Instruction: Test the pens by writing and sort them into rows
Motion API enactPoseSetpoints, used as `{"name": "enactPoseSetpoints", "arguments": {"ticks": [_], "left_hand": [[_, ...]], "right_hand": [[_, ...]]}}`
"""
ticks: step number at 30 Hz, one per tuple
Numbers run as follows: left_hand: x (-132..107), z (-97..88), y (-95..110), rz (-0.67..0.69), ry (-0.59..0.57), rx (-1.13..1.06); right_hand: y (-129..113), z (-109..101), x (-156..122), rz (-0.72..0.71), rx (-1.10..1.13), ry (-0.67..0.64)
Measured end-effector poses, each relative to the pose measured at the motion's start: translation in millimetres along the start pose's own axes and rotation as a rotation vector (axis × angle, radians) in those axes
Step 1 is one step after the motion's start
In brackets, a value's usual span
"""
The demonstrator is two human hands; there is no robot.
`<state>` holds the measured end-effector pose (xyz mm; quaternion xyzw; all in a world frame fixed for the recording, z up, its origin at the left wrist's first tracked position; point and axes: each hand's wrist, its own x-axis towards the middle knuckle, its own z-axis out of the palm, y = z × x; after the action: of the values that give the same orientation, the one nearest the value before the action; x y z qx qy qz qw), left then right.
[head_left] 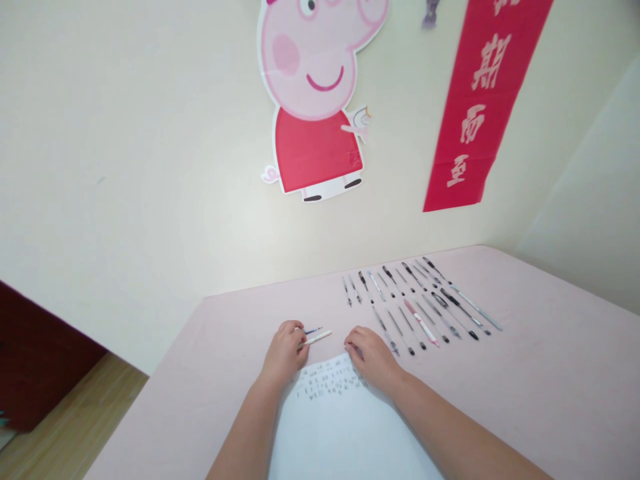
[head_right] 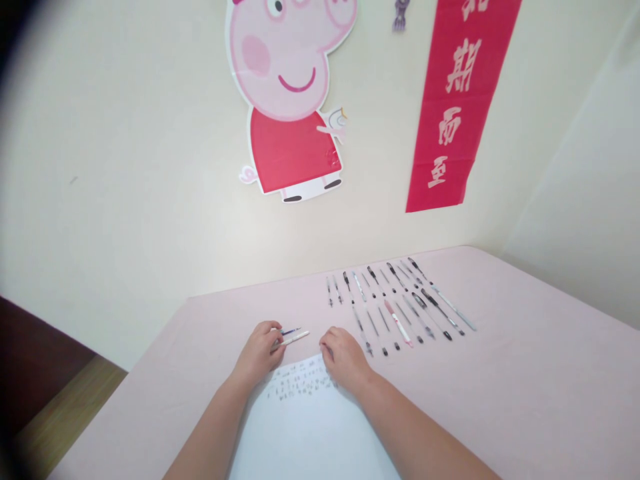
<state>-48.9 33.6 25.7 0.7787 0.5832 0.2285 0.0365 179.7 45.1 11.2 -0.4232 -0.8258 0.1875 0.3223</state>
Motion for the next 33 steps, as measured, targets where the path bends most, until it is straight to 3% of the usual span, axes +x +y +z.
{"name": "enactPoseSetpoints", "arguments": {"ticks": [5,9,17,21,28,33], "left_hand": [[1.4,-4.7,7.2,0.056,-0.022,0.067],[1.5,-5.5,7.3,0.019,0.029,-0.033],[2.3,2.9,-0.8,-0.3,0.106,-0.204],[2.5,2.6,-2.9,-0.244,0.129,-0.104],[0.4,0.5,1.8,-0.137,-0.018,0.054],[0.7,-1.3,5.8,-0.142,-0.065,0.145]], "right_hand": [[-1.7,-2.2,0.6,0.011,-0.004,-0.013],[-1.0,-2.3,0.5,0.007,0.002,-0.008],[3.2,0.5,0.6,-0.012,0.023,0.016],[2.5,0.0,0.4,-0.02,0.033,0.024],[4.6,1.6,0.5,-0.022,0.039,0.025],[3.3,0.2,1.0,-0.015,0.035,0.014]]}}
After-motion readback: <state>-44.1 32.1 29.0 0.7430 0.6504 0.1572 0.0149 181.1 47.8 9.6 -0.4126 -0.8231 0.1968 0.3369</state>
